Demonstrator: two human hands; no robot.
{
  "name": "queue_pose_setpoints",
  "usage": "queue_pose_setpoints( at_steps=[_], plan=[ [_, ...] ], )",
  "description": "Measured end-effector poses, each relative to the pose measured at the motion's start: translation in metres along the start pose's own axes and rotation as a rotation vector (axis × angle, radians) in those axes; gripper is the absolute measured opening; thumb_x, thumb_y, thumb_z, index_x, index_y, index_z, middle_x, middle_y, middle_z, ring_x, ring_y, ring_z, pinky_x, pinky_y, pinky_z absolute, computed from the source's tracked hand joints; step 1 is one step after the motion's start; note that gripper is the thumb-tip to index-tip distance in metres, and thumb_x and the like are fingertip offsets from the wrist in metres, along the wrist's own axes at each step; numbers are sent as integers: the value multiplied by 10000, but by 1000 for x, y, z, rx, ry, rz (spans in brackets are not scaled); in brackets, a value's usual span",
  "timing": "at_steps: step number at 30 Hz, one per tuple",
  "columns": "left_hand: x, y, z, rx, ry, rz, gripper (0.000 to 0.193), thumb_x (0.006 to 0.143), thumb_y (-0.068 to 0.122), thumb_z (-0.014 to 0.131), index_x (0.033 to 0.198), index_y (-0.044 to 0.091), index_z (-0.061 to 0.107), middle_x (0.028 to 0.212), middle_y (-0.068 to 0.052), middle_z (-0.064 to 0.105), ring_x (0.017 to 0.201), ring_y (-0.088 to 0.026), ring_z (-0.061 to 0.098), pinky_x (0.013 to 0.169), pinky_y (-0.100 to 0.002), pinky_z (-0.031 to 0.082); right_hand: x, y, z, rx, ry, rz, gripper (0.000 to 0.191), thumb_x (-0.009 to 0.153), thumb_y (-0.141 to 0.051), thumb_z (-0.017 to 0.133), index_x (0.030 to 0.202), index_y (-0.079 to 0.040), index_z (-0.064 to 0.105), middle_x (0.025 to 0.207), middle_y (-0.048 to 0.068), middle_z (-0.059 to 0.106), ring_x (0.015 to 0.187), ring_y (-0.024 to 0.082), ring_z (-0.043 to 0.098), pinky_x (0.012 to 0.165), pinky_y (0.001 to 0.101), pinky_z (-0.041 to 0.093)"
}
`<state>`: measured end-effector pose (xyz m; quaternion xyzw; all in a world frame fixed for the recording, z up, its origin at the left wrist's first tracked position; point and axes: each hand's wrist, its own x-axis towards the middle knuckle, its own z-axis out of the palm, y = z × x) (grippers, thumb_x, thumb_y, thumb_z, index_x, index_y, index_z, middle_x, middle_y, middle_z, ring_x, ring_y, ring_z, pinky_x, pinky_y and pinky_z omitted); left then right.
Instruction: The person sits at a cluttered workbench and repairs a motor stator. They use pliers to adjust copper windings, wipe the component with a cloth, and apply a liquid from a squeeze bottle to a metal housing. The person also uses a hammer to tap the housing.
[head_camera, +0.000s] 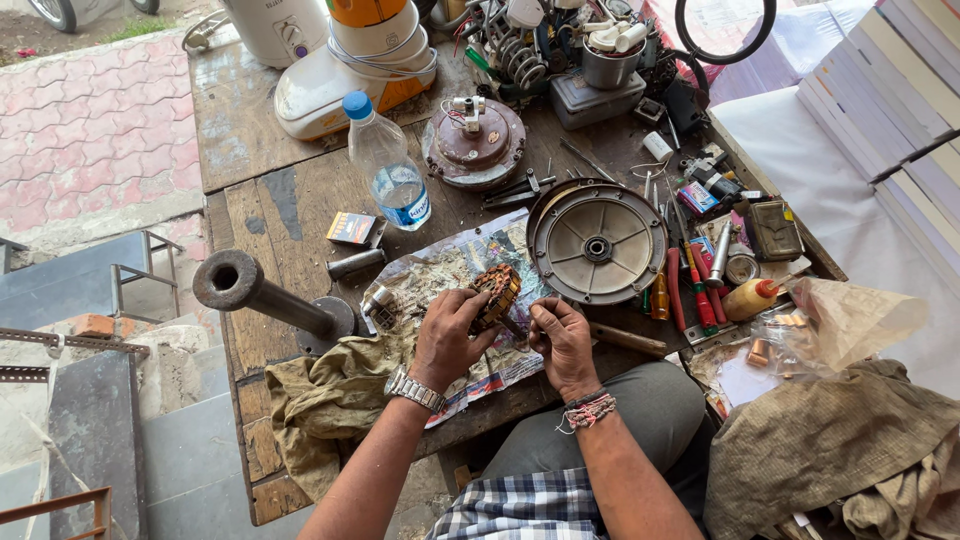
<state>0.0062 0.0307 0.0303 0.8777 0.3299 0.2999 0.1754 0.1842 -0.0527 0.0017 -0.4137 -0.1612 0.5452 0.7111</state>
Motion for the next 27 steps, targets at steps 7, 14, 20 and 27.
queue_pose_setpoints(
  at_steps=[7,14,20,27],
  plan=[
    [-2,2,3,11,20,-25,583,733,239,888,1255,87,679,1088,-98,682,1001,-279,641,878,-419,532,0,-1,2,-15,51,21,145,922,-166,753,1006,-67,687,745,-20,647,593,56,575,490,192,409],
    [-10,4,14,83,170,30,548,777,252,870,1276,149,669,1088,-75,700,985,-261,677,805,-390,573,0,-2,3,-38,47,26,148,925,-166,749,1018,-68,691,753,-17,655,600,56,581,498,189,424],
    [-14,5,12,83,205,50,472,795,228,861,1177,103,614,1122,-93,702,993,-290,673,819,-418,563,-1,-4,5,-27,56,34,137,921,-152,744,1014,-67,690,751,-19,651,596,63,580,492,195,419],
    [-24,0,2,66,164,84,491,778,160,811,1206,60,590,1181,-132,729,956,-299,712,777,-401,582,0,-1,4,-42,63,8,116,915,-140,739,990,-64,693,727,-12,648,582,69,567,484,208,403]
  ],
)
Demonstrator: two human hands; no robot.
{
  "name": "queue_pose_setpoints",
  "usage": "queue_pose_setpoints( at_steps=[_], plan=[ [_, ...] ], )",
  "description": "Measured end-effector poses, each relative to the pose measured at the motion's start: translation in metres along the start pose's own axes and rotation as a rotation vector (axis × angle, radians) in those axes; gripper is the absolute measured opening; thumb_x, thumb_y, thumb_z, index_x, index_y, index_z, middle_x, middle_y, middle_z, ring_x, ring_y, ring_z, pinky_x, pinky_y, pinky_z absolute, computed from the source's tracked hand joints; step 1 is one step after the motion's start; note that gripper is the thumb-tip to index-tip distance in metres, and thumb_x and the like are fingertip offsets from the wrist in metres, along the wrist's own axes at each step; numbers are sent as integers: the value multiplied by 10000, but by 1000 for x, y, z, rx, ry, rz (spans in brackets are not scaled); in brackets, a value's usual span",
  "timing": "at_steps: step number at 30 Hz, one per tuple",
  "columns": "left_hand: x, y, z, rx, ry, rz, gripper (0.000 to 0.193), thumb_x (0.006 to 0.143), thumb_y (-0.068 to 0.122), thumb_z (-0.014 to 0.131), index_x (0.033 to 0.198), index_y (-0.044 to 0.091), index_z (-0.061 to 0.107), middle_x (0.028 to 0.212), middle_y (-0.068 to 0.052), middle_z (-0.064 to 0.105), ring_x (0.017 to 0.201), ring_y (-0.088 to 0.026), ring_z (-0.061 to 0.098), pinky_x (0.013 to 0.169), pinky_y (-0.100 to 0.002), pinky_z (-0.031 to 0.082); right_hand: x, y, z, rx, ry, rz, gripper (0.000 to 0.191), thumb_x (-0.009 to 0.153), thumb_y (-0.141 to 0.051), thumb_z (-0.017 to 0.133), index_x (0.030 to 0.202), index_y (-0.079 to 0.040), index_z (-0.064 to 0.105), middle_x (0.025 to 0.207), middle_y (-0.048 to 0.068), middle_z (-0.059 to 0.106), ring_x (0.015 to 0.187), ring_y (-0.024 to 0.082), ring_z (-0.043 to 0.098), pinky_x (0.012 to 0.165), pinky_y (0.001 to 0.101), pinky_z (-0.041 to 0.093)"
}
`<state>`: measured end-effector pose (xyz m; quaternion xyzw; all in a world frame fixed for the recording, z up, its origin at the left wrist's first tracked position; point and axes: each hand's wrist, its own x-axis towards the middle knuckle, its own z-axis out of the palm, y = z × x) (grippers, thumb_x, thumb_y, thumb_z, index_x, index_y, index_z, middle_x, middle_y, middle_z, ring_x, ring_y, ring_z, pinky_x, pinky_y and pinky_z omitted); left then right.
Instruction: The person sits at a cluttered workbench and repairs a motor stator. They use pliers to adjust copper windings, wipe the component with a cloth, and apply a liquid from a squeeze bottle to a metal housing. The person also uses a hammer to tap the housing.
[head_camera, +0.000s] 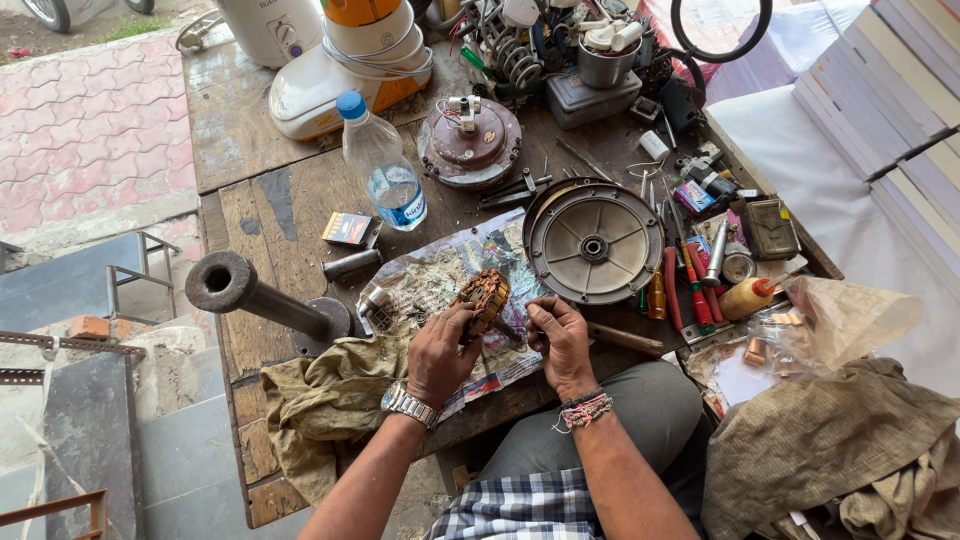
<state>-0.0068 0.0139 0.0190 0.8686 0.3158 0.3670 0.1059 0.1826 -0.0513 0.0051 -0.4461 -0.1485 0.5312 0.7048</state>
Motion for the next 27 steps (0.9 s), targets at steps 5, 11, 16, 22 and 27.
queue_pose_setpoints(
  at_steps=[5,11,16,22,27],
  plan=[
    [20,-12,-4,-443,129,-446,397,910,117,816,1275,44,677,1054,-110,797,867,-210,768,716,-317,632,-1,3,-1,-157,93,-212,141,938,-143,737,985,-14,708,739,-14,630,589,61,542,504,209,424],
    [44,-31,-18,-1317,194,-994,446,876,75,764,1266,-80,614,997,-160,776,759,-194,755,662,-336,647,6,3,0,-85,126,-216,140,931,-138,718,997,-15,703,752,13,653,582,82,565,472,218,428],
    [36,-32,-12,-1358,87,-1223,441,904,88,709,1307,-52,597,975,-122,760,760,-177,741,663,-326,647,6,9,1,-149,27,-163,122,942,-106,716,1017,-10,711,790,12,669,626,67,581,494,202,455],
    [40,-42,-13,-1433,-33,-1214,365,945,45,615,1293,-64,600,983,-116,722,783,-183,726,712,-344,655,6,9,3,-171,-2,-160,117,951,-91,709,1031,-5,714,795,9,669,637,62,593,502,201,473],
    [43,-46,-16,-1377,-146,-1178,340,957,52,591,1273,-72,597,1029,-105,733,823,-145,732,732,-311,646,6,9,4,-197,-6,-156,118,947,-91,720,1028,-6,711,797,5,666,632,57,587,498,197,469]
  ],
)
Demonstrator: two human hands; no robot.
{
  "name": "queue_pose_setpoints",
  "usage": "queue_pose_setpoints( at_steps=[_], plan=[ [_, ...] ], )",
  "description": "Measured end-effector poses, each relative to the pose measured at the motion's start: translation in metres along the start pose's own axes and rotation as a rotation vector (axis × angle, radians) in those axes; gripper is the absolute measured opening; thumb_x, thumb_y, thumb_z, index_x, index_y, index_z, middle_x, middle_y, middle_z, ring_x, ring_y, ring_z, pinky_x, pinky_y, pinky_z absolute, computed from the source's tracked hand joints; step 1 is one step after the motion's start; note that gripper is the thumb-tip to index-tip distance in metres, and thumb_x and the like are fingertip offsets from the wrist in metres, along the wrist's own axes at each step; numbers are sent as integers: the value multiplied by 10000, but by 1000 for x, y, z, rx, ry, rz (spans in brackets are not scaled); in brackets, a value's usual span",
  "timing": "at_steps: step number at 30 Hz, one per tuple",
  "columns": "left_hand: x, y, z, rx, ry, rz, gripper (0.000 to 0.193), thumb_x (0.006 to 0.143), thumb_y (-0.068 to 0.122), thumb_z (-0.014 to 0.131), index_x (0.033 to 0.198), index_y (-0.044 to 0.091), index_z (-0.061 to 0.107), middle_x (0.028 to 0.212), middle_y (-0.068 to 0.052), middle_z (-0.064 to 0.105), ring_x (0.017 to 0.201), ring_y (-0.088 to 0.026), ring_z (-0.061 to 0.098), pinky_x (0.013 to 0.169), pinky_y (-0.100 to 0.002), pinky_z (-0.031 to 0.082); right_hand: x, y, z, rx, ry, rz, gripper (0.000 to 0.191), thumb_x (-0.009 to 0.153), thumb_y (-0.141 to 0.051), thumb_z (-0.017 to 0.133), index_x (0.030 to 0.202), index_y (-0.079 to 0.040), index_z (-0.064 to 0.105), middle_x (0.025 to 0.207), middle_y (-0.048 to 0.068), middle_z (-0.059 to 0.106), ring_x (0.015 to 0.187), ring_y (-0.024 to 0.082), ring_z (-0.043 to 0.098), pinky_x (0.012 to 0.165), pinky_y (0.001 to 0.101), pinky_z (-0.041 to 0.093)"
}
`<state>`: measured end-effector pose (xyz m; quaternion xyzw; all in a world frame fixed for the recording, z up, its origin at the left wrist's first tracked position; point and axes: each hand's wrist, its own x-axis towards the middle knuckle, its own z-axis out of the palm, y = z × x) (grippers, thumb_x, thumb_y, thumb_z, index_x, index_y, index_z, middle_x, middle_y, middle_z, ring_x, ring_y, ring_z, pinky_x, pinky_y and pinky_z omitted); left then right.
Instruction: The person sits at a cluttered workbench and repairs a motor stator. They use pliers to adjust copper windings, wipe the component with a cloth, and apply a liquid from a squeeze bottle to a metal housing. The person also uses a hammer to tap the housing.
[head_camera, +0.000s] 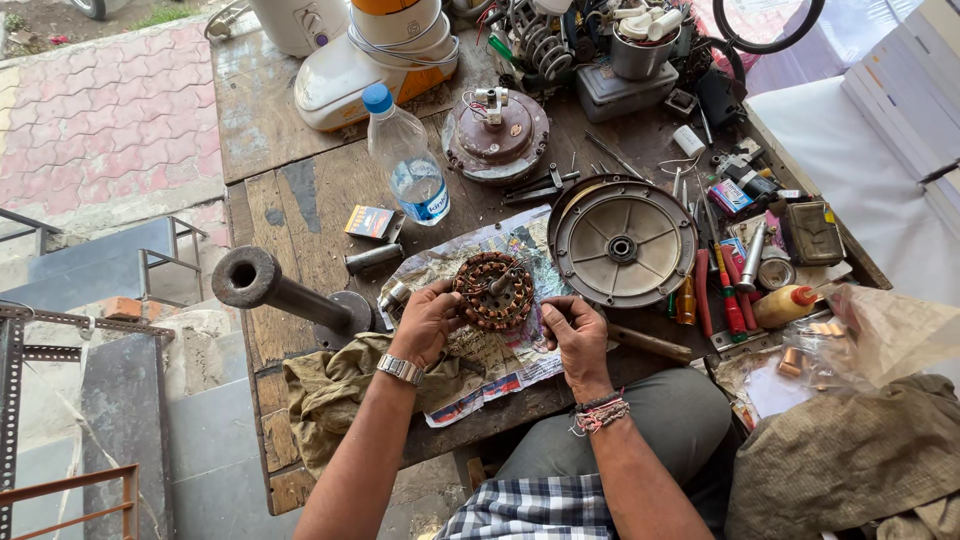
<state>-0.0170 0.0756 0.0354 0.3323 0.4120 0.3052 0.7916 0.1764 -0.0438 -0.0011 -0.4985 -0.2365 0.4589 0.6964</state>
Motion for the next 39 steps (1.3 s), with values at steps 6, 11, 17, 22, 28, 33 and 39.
queue_pose_setpoints(
  at_steps=[6,11,17,22,28,33,39],
  plan=[
    [0,3,0,139,107,45,390,921,23,671,1292,-83,608,1055,-137,749,822,-163,733,713,-275,619,-1,0,0,-13,27,6,113,951,-100,718,1023,-13,717,792,5,674,635,52,593,499,189,471],
    [-3,3,-3,172,117,92,388,915,23,690,1274,-95,604,1066,-155,743,860,-188,751,746,-286,649,-1,-1,1,-15,30,4,112,947,-101,722,1020,-17,720,786,5,674,626,50,591,488,186,470],
    [-4,3,-3,297,163,125,330,904,27,689,1217,-68,636,1058,-135,739,881,-180,745,747,-296,658,-2,-1,1,-36,26,-5,113,944,-106,725,1017,-19,721,782,9,677,626,51,598,482,185,471],
    [-4,1,-4,414,204,160,293,909,39,702,1187,-48,665,1070,-139,736,890,-184,734,752,-305,653,-2,-2,0,-67,27,-4,113,944,-116,724,1011,-25,723,773,8,677,620,51,600,478,187,474],
    [-3,4,-1,743,274,273,368,897,57,706,1263,82,681,1172,-109,746,944,-121,732,795,-280,650,-1,-2,1,-52,21,-7,111,945,-116,729,1008,-24,723,778,6,675,621,50,595,479,187,472],
    [-8,4,3,1060,299,310,566,915,59,627,1446,240,555,1210,-87,714,771,-189,709,685,-306,626,-1,-3,2,-38,19,-6,114,944,-119,728,1011,-26,722,776,3,673,617,47,587,478,187,469],
    [-10,-4,0,1432,185,654,560,953,26,557,1484,202,580,991,-134,731,765,-197,683,708,-290,621,-1,-4,1,-54,13,-15,118,946,-125,726,1010,-26,722,776,1,672,618,44,586,480,186,469]
  ],
)
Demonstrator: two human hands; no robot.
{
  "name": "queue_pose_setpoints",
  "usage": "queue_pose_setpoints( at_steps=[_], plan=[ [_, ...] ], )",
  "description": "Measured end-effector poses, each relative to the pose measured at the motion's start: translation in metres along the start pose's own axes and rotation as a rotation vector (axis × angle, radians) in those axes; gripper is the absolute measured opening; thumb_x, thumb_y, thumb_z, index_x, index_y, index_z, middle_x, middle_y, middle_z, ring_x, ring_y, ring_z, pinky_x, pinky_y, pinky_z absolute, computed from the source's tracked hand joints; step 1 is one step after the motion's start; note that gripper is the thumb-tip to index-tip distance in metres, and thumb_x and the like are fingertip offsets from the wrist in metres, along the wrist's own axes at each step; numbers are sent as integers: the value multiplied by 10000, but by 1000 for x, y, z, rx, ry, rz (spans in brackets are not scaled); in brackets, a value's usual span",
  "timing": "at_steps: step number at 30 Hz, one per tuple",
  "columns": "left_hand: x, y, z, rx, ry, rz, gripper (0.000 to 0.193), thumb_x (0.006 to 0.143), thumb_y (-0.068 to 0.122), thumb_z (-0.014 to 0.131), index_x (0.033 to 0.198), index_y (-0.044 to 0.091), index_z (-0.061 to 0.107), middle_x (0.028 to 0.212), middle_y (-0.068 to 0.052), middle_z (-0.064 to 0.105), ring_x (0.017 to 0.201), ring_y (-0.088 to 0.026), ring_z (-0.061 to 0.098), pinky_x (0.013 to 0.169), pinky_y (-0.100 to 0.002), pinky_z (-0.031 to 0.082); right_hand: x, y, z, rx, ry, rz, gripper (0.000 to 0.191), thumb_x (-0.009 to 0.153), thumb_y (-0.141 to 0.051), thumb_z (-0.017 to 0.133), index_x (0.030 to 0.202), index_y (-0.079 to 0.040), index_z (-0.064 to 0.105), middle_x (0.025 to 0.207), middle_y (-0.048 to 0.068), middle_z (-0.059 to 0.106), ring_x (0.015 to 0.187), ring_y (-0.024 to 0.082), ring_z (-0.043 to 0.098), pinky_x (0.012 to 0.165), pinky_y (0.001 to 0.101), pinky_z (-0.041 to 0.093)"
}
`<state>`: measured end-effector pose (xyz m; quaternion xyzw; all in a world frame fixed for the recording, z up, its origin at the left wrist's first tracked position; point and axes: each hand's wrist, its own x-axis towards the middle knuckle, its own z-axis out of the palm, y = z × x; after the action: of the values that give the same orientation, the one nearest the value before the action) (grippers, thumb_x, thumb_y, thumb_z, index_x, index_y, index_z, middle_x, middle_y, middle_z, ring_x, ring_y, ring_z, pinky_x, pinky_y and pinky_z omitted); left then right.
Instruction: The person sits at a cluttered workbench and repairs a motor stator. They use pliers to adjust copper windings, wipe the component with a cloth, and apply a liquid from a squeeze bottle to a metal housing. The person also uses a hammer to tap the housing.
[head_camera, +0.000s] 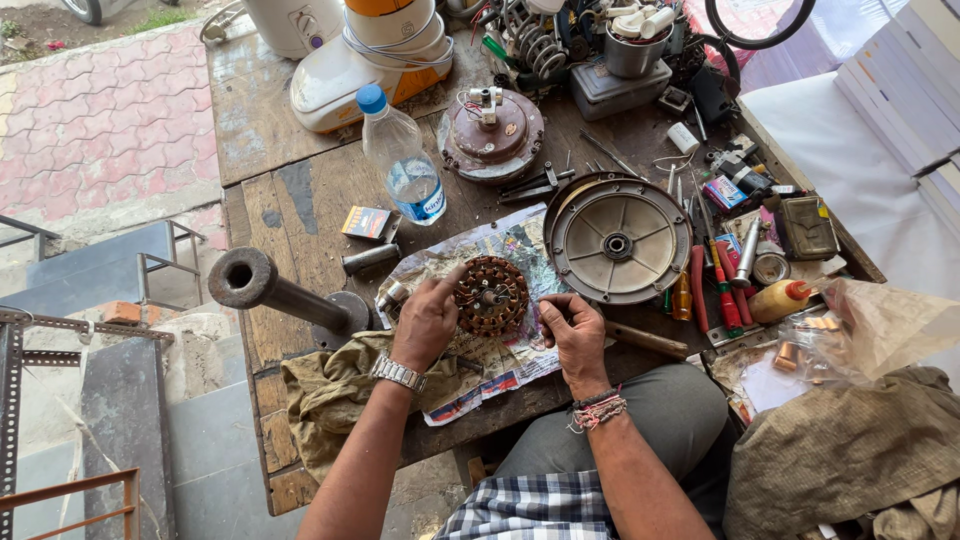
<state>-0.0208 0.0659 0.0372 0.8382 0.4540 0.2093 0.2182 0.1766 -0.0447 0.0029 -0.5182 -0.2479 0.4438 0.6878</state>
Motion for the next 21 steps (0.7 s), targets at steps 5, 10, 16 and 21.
queue_pose_setpoints(
  at_steps=[5,10,16,21],
  plan=[
    [0,-2,1,64,-39,36,475,946,58,562,1414,131,604,1033,-153,733,729,-214,723,665,-318,637,0,-1,1,-1,10,6,119,944,-123,730,1006,-22,723,773,3,673,615,47,587,479,186,467],
    [0,-1,-2,87,-6,78,402,934,77,568,1328,87,649,1040,-162,736,729,-244,736,632,-353,635,-1,-1,0,-12,9,0,116,948,-127,721,1004,-25,723,771,9,679,613,51,596,476,189,480],
    [0,1,-2,52,1,58,313,941,87,569,1236,67,674,1002,-152,743,733,-263,746,653,-376,627,0,0,0,-1,12,7,115,942,-124,728,999,-24,725,772,8,678,614,51,596,476,187,474],
    [0,-2,-1,-13,39,58,213,941,85,595,1129,45,685,941,-153,753,742,-266,747,672,-383,620,0,0,1,-3,16,6,119,942,-129,730,1000,-25,727,771,7,676,614,51,596,476,186,470]
  ],
)
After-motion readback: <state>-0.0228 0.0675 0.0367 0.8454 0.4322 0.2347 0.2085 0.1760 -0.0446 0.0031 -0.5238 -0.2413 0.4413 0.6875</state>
